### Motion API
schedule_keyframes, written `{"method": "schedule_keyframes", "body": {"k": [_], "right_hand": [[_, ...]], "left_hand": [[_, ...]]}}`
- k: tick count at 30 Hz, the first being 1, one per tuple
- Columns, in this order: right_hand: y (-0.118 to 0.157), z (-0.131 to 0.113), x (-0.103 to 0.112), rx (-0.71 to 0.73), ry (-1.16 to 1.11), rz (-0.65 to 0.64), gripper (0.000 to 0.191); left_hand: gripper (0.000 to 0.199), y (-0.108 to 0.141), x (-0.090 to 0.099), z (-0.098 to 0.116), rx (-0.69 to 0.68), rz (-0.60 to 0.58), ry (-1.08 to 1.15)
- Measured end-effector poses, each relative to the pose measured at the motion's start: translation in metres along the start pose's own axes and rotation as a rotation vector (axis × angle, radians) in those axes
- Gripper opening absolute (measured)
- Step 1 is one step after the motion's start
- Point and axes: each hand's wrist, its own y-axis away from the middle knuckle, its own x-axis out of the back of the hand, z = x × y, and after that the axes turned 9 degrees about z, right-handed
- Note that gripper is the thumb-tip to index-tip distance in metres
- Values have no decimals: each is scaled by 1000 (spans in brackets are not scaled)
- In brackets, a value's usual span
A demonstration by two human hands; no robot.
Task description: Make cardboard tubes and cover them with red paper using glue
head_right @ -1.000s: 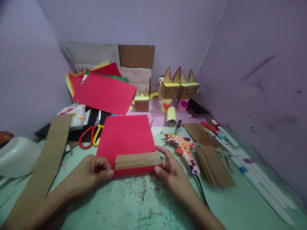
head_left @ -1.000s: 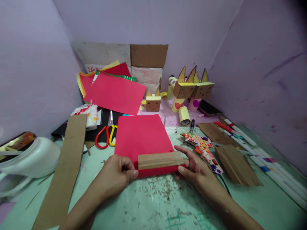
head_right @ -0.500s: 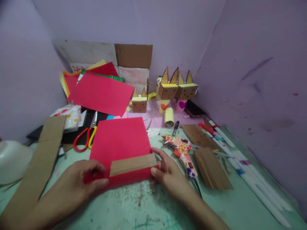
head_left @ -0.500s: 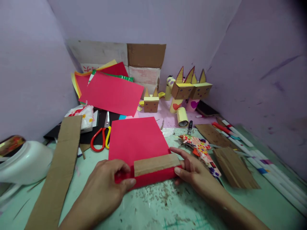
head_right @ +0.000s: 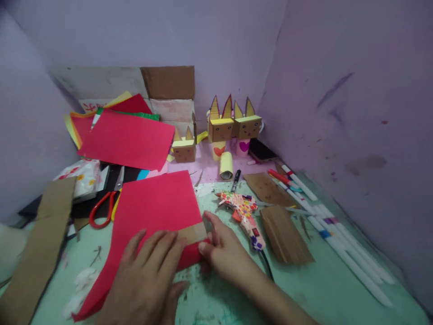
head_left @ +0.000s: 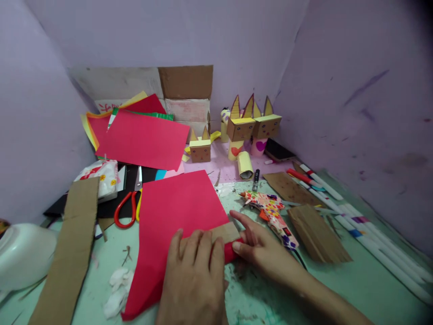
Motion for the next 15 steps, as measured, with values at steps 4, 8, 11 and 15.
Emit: {"method": "schedule_keyframes", "body": {"k": [4,8,11,15], "right_hand": [[5,-2,-5,-14,-5,59,97],[7,0,-7,-8,23,64,92],[6,5,-5,30,70,67,88],[5,15,-4,90,113,99,84]], "left_hand": [[33,-15,2,6,46,-137,4],[36,-26,4,9,68,-240,-10],[36,-32,4,8,64,-309,-21],[39,-37,2,5,29,-388,-48]]}}
